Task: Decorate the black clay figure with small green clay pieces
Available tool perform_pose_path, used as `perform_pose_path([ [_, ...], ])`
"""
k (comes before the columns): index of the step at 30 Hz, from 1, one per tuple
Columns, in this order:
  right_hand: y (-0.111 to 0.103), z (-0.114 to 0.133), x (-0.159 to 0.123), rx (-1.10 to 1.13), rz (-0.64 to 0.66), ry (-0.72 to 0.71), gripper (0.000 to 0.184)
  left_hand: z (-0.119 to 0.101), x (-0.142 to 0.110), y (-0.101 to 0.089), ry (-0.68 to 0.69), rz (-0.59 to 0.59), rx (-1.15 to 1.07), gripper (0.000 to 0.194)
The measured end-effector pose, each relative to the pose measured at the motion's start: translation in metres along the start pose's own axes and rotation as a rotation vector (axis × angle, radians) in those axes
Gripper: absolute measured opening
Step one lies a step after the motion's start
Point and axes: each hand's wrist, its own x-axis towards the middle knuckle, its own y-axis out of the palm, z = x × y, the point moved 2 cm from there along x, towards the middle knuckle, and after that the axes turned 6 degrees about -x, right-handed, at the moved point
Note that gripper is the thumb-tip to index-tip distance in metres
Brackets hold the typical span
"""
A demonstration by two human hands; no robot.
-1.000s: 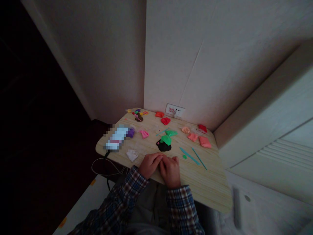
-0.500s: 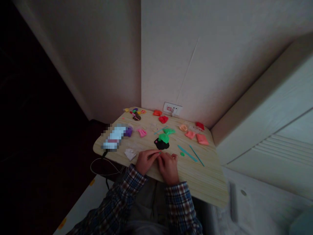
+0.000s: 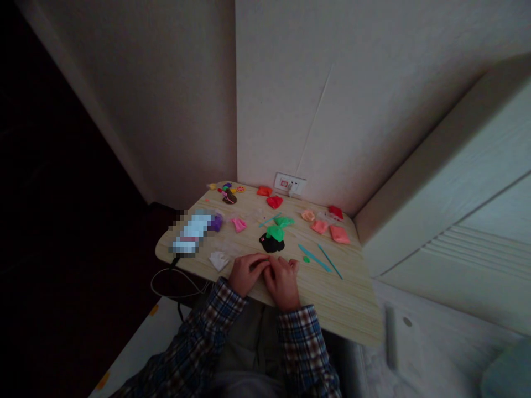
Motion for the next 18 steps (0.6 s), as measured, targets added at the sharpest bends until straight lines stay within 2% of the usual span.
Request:
perform_pose_path([
  [11,-0.004,0.006,0.001,0.178,0.046,-0.058,0.025,0.007,0.004,-0.009,0.004,-0.120,-0.175,0.014],
  [18,-0.004,-0.004,0.004,0.223,0.003,0.066,0.043,0.008,0.000,-0.003,-0.002,-0.015,-0.117,0.031],
])
